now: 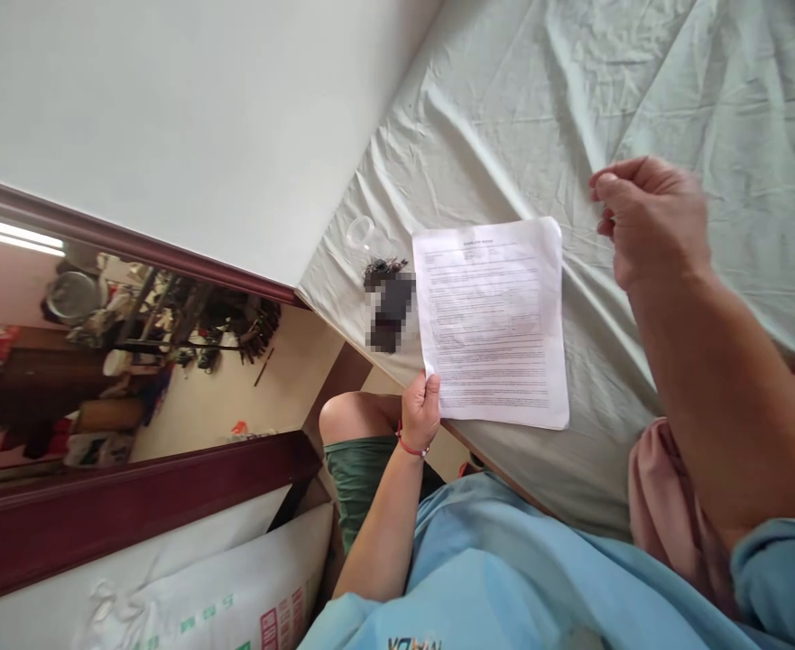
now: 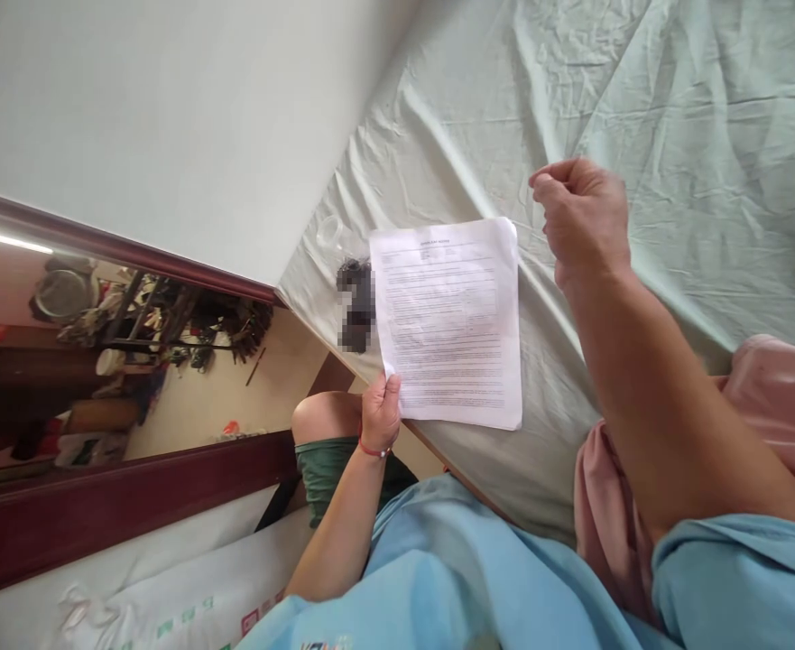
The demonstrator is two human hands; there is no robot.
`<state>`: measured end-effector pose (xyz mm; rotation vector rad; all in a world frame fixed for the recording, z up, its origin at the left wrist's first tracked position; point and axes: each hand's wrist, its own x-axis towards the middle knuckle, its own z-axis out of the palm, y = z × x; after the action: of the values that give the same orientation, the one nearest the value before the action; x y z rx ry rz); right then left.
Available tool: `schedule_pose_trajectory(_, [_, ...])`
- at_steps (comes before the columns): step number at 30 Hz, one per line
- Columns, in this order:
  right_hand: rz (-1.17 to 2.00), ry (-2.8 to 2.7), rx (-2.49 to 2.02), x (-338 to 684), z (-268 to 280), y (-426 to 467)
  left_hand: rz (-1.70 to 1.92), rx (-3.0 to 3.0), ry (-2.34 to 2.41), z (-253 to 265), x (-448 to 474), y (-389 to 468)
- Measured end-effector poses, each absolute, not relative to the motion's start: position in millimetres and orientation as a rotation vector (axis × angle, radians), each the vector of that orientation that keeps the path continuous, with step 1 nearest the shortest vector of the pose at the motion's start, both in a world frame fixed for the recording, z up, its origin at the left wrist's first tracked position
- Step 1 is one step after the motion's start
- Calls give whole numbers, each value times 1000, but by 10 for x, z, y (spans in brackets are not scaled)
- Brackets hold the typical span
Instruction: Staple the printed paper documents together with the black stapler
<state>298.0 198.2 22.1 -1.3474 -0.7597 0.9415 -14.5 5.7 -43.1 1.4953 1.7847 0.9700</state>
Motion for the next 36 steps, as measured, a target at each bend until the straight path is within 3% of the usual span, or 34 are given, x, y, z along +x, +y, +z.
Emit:
schedule_pose_trajectory(10, [885,-1222,-1537,2950,-8,1951,939,1418,1770,-408,-153,65])
schedule_pose_trajectory(20, [599,-1897,-1605,2870,-84,1940,690,1489,1811,110,-225,-132])
schedule_pose_trajectory(36, [1154,-2040,-1347,2907,286,1789,556,1616,1767,218,-191,-270])
